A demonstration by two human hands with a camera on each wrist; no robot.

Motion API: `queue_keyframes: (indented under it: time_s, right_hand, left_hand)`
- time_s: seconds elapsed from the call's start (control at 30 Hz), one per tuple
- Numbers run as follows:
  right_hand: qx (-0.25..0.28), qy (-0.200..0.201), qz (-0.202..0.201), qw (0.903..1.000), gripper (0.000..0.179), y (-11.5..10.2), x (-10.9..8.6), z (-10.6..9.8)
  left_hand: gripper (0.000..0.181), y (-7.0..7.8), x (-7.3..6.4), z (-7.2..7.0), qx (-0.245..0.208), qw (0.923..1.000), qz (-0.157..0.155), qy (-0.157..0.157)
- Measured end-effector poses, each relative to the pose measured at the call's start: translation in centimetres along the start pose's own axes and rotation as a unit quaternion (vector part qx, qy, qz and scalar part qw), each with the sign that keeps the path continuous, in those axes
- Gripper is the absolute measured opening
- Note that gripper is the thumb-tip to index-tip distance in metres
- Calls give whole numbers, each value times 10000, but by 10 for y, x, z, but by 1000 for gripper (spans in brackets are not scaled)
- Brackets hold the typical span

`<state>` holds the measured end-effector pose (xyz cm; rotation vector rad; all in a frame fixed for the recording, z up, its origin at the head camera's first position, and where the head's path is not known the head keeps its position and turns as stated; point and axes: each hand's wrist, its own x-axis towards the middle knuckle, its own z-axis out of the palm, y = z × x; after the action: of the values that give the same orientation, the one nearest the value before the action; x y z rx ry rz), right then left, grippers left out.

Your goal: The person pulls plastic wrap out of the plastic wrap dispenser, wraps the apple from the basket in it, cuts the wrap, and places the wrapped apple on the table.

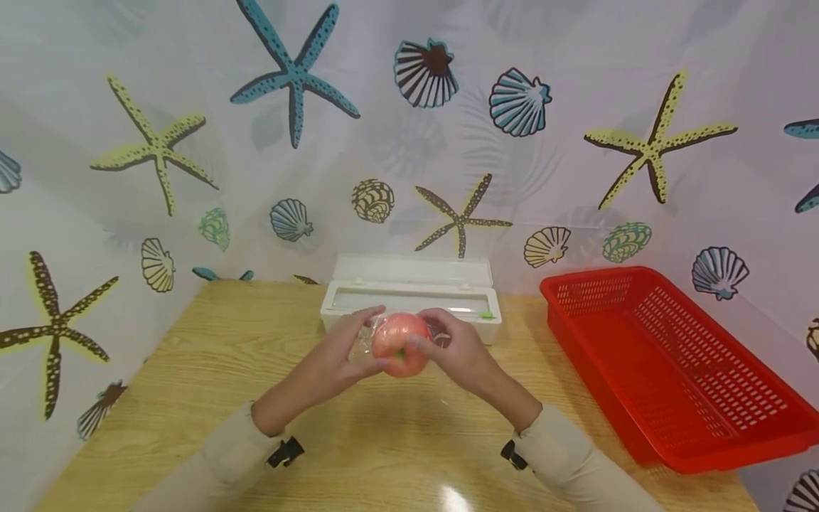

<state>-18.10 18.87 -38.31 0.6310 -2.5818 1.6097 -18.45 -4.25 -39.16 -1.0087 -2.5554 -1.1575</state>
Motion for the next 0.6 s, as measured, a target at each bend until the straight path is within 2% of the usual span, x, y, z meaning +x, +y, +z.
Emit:
queue_keyframes:
  time_s: [0.1,0.2,0.3,0.4,0.53,0.6]
  right_hand:
    - [-46,-36,110,9999,37,-1,1,0]
    - [69,-115,201,9997,35,-1,1,0]
    - [340,-266,327,9985,34,-1,2,-1]
    - [598,-453,474,9961,36,-1,3,0]
    - [779,-607,576,9934,39,-2,3,-1]
    - [703,-629,571,9939,39,-4,2,-1]
  left_hand:
    - [99,0,1,-1,768,9953,573,107]
    - [108,1,3,2,1341,9824,1297,81]
    - [108,2,4,6,1644,9711,1731,80]
    - [103,2,5,10,1591,9701,1826,130]
    - [97,0,6,14,1191,9761,1798,259]
    - [95,0,6,15,949,9785,1808,298]
